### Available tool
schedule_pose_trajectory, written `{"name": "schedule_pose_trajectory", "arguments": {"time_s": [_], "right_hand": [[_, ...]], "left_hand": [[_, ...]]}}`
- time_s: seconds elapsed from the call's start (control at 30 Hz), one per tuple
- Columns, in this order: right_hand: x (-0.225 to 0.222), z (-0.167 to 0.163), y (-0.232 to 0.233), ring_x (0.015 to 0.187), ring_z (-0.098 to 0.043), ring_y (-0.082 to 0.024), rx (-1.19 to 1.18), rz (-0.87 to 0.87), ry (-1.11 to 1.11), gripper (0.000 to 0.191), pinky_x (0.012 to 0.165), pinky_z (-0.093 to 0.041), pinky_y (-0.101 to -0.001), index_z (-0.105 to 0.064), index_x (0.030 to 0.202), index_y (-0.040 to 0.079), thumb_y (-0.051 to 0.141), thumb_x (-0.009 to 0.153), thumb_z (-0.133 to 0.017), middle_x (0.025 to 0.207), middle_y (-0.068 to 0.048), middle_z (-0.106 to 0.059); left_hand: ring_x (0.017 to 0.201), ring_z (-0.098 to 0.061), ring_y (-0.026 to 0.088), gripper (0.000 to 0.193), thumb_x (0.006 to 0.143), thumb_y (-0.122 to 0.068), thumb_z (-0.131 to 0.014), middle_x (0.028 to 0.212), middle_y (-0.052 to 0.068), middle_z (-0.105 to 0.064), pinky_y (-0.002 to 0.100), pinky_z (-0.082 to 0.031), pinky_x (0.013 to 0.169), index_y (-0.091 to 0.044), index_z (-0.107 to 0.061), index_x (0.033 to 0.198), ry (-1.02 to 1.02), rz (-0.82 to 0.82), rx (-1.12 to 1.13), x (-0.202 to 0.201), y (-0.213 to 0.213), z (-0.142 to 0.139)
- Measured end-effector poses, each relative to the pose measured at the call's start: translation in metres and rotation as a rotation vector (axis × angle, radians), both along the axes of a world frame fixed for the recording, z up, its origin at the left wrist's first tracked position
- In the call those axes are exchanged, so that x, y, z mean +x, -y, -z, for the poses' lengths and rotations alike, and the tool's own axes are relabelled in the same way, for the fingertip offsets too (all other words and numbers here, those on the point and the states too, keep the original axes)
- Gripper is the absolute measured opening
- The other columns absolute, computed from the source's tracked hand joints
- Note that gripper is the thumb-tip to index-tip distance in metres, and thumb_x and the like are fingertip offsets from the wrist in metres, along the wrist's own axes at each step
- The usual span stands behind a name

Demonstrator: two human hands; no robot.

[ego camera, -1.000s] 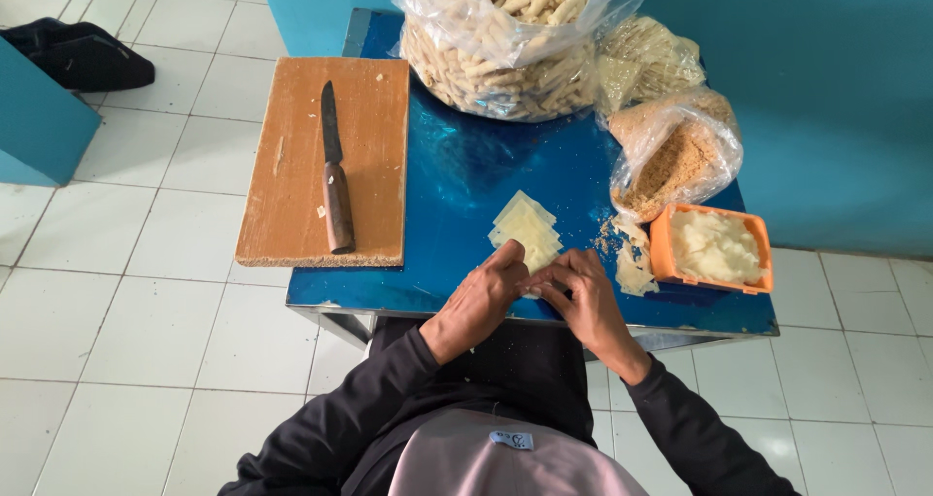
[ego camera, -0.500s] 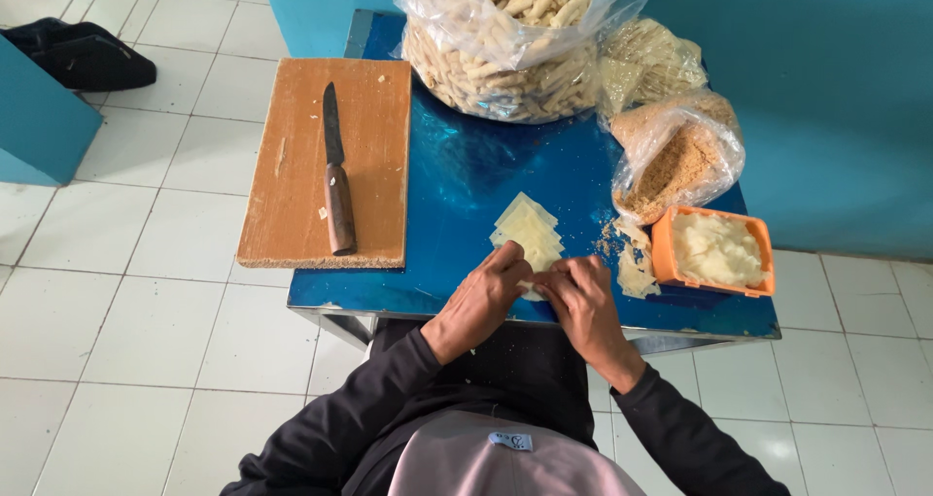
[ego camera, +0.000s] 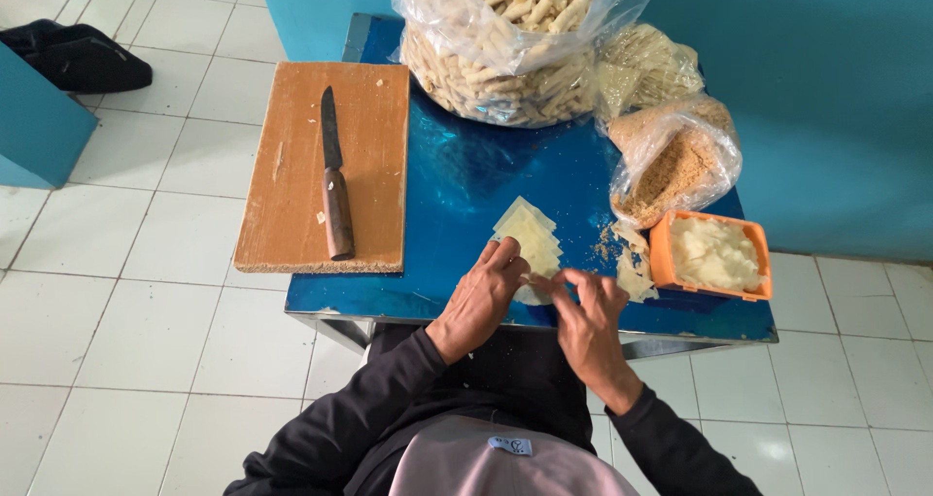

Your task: The person sits at a small table and rolls thin square dough sheets by hand into cylindrical pieces, placing each finished roll into a large plastic bag of completed rolls. They occasionally reach into a tray of dough sheets and set the rolled pieces onto the table before bagging them.

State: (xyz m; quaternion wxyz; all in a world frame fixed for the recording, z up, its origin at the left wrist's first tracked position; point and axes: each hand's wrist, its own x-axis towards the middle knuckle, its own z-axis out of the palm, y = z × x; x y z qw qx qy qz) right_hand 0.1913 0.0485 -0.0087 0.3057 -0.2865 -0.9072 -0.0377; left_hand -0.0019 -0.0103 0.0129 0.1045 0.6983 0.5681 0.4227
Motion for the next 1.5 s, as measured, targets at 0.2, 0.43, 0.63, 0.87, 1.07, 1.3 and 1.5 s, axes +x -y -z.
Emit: {"name": "schedule_pose_trajectory", "arguments": {"time_s": [0.2,0.43,0.63,0.87,1.07,1.3,1.5], "right_hand": [[-0.006,0.004,-0.009,0.103,-0.043,-0.022,0.02,0.079,0.112,0.055,0.085,-0.031,-0.0438,-0.072,0.135,0.028,-0.004,0.091,-0.061,0.119,0.003,-0.054],[-0.015,-0.008,-0.038,0.099,-0.051,-0.02,-0.232,-0.059,-0.063,0.044,0.091,-0.036,-0.0392,-0.071,0.132,0.02,0.009,0.09,-0.073,0.115,0.002,-0.063],[-0.018,-0.007,-0.052,0.091,-0.066,-0.015,-0.266,-0.051,-0.094,0.037,0.085,-0.042,-0.0336,-0.073,0.122,0.015,0.018,0.086,-0.079,0.103,-0.001,-0.077],[-0.001,-0.059,-0.092,0.093,-0.062,-0.009,-1.098,-0.118,-0.52,0.037,0.085,-0.049,-0.0232,-0.066,0.135,0.008,0.015,0.098,-0.066,0.104,-0.004,-0.073],[-0.055,-0.176,-0.172,0.103,-0.061,-0.011,-0.95,-0.587,-0.823,0.039,0.091,-0.049,-0.0263,-0.059,0.145,-0.003,0.017,0.112,-0.062,0.124,-0.01,-0.07],[-0.008,-0.179,-0.219,0.085,-0.063,-0.015,-0.348,-0.136,-0.23,0.007,0.082,-0.052,-0.0298,-0.073,0.105,0.009,0.01,0.11,-0.068,0.105,-0.007,-0.071],[0.011,-0.085,-0.243,0.105,-0.067,-0.019,-0.255,0.613,0.655,0.022,0.091,-0.051,-0.0401,-0.085,0.088,0.021,0.013,0.098,-0.066,0.111,0.002,-0.079]], "left_hand": [[0.106,-0.055,0.041,0.041,0.082,0.002,-0.069,0.116,0.021,-0.049,0.044,-0.05,0.087,0.009,-0.054,0.12,0.06,-0.064,0.175,0.002,0.007,0.009],[0.093,-0.055,0.035,0.045,0.084,0.008,-0.071,0.116,0.02,-0.046,0.041,-0.051,0.078,0.008,-0.048,0.123,0.188,-0.042,0.189,0.004,0.009,0.017],[0.101,-0.055,0.037,0.048,0.085,0.005,-0.072,0.121,0.021,-0.047,0.043,-0.051,0.084,0.007,-0.046,0.126,0.162,-0.072,0.225,0.005,0.004,0.032],[0.128,-0.05,0.045,0.056,0.088,-0.002,-0.073,0.132,0.024,-0.05,0.049,-0.048,0.103,0.009,-0.044,0.134,0.031,-0.15,0.276,0.009,-0.001,0.048],[0.107,-0.054,0.04,0.043,0.085,0.004,-0.07,0.12,0.021,-0.047,0.045,-0.049,0.088,0.01,-0.048,0.121,0.105,-0.114,0.251,0.006,0.005,0.034],[0.103,-0.055,0.038,0.037,0.085,0.006,-0.068,0.118,0.02,-0.047,0.043,-0.05,0.085,0.008,-0.049,0.116,0.16,-0.079,0.214,0.005,0.008,0.019],[0.102,-0.056,0.037,0.036,0.086,0.003,-0.069,0.116,0.02,-0.046,0.044,-0.05,0.084,0.007,-0.052,0.117,0.191,-0.095,0.062,0.006,0.006,0.019]]}}
